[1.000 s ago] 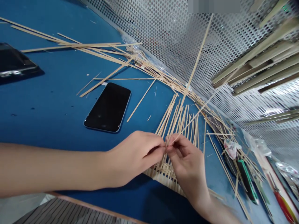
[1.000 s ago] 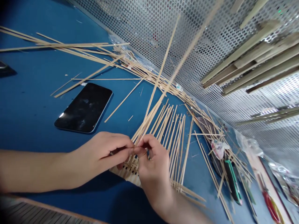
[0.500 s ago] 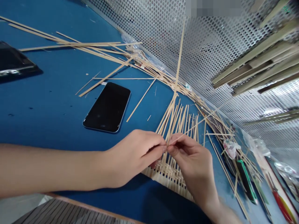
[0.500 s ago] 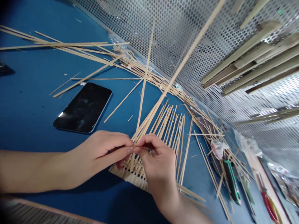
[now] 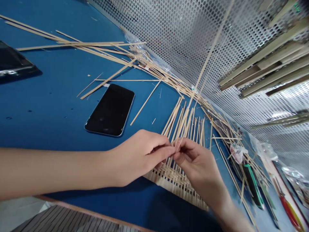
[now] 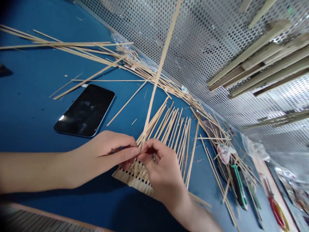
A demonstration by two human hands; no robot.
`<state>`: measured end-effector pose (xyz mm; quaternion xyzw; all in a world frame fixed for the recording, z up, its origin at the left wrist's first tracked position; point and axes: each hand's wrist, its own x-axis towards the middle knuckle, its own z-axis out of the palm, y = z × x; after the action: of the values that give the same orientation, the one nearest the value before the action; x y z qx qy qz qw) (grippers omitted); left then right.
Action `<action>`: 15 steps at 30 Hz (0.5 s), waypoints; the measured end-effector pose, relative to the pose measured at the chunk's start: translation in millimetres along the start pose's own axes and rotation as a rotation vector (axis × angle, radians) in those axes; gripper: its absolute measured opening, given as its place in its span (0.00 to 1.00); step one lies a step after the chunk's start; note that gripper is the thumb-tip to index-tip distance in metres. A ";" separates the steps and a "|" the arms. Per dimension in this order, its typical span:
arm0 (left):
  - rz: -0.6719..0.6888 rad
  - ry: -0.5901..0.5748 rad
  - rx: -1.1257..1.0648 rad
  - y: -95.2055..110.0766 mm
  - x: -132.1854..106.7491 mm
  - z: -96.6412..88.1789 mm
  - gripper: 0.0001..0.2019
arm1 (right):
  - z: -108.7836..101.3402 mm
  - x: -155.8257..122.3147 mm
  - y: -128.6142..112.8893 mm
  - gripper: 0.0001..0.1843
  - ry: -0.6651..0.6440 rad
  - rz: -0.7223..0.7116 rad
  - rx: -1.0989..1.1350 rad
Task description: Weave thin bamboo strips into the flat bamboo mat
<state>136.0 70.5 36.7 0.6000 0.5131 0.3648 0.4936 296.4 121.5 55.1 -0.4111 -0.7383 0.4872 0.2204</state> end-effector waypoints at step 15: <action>0.033 0.016 0.038 1.2 -1.0 -0.6 0.14 | -1.4 -2.6 -0.2 0.05 0.039 0.103 0.075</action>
<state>135.6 69.7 38.1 0.6148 0.5139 0.3680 0.4717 298.8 120.1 56.1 -0.4494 -0.6928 0.5172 0.2247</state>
